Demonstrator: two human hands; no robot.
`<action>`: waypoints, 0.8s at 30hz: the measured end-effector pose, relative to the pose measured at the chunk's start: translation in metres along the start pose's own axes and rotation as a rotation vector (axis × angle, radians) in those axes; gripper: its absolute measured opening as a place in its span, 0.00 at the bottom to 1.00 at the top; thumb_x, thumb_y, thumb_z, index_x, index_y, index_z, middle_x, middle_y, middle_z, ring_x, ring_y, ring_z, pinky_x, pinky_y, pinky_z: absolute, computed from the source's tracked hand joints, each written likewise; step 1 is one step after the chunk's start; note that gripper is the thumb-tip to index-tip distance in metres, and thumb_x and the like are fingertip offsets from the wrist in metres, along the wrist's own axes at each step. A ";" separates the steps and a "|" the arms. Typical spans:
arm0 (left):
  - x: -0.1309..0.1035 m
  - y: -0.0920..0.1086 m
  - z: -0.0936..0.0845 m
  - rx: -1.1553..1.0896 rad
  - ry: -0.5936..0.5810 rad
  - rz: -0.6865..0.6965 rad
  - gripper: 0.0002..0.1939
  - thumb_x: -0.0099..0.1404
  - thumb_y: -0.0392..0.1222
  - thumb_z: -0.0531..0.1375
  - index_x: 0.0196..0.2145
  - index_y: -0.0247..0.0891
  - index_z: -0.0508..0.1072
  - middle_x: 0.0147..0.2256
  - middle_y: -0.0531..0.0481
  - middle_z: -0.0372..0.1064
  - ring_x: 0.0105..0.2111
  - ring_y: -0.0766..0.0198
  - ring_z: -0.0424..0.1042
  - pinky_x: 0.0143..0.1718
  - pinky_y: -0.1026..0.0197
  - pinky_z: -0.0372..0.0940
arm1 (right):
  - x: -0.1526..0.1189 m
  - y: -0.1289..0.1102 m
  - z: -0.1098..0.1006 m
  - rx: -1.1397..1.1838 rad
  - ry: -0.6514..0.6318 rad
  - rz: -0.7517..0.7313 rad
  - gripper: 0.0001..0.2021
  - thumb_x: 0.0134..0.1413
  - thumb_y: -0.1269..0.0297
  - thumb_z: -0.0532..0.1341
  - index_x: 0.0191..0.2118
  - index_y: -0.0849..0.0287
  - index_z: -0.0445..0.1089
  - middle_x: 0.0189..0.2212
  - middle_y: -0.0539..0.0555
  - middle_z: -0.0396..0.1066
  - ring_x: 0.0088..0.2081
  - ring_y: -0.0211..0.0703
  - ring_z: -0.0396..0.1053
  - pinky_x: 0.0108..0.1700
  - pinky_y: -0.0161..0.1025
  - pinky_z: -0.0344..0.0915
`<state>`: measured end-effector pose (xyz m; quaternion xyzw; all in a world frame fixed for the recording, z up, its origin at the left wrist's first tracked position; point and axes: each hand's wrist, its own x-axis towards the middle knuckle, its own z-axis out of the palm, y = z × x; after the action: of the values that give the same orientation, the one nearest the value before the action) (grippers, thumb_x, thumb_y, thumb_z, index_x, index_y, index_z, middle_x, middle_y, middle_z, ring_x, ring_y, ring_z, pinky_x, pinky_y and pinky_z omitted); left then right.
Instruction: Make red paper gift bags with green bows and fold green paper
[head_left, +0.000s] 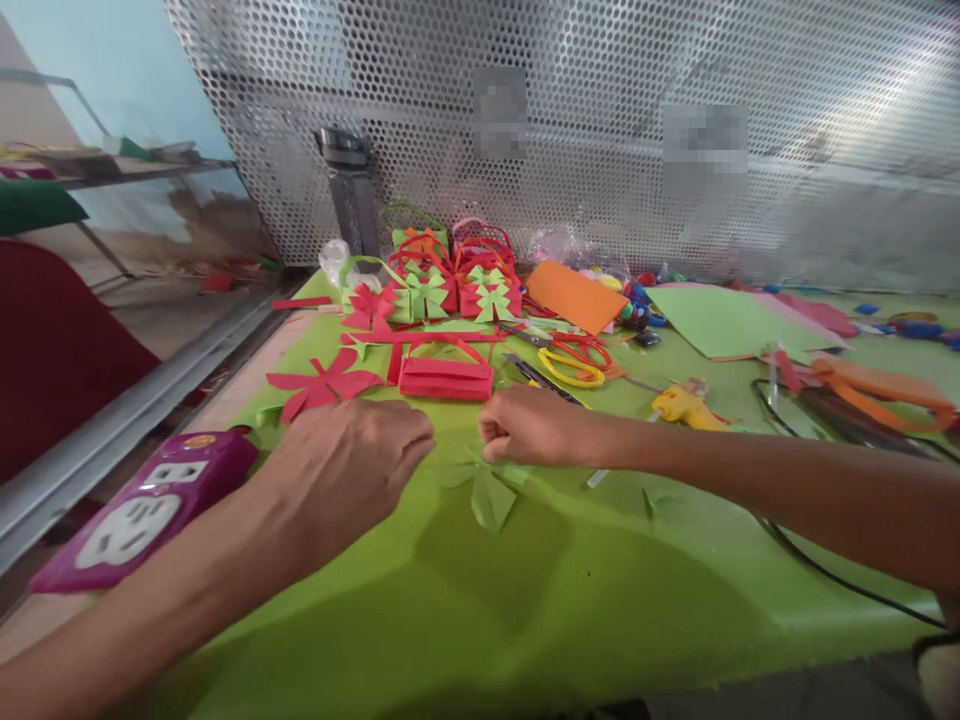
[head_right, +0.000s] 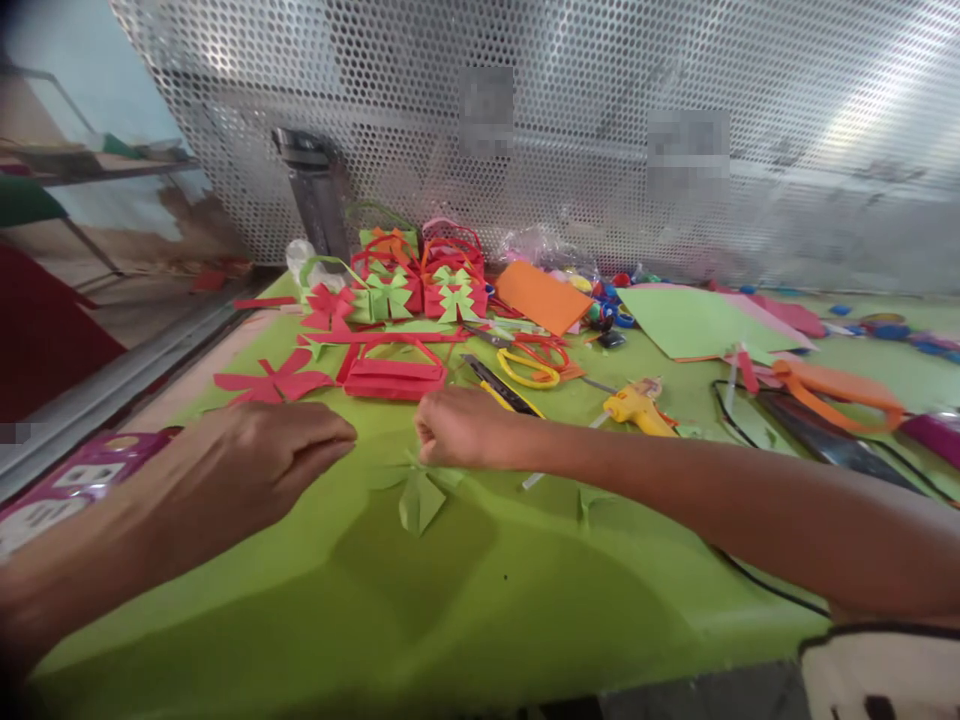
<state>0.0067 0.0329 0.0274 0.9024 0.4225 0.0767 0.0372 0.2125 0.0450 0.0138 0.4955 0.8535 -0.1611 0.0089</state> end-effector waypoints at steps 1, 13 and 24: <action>0.002 0.002 0.002 -0.007 -0.010 -0.019 0.14 0.65 0.37 0.50 0.25 0.36 0.70 0.22 0.51 0.66 0.22 0.64 0.64 0.24 0.62 0.53 | 0.002 0.000 -0.002 -0.043 -0.007 -0.052 0.02 0.43 0.71 0.62 0.26 0.61 0.72 0.22 0.50 0.70 0.25 0.35 0.62 0.25 0.32 0.48; 0.018 -0.008 0.030 -0.243 0.072 0.007 0.13 0.62 0.32 0.50 0.36 0.36 0.75 0.31 0.49 0.73 0.28 0.65 0.69 0.30 0.64 0.59 | 0.006 0.008 -0.006 -0.055 0.152 -0.105 0.06 0.52 0.74 0.58 0.31 0.60 0.73 0.27 0.52 0.74 0.29 0.38 0.67 0.29 0.34 0.52; 0.010 0.002 0.030 -0.354 -0.085 0.057 0.14 0.66 0.38 0.49 0.42 0.36 0.73 0.28 0.50 0.72 0.24 0.67 0.68 0.26 0.66 0.57 | 0.000 0.018 0.003 0.127 0.113 0.003 0.14 0.44 0.81 0.58 0.39 0.64 0.71 0.23 0.51 0.72 0.24 0.36 0.66 0.29 0.32 0.57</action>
<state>0.0199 0.0393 -0.0011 0.8956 0.3749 0.1128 0.2111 0.2275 0.0520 0.0063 0.5047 0.8399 -0.1866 -0.0708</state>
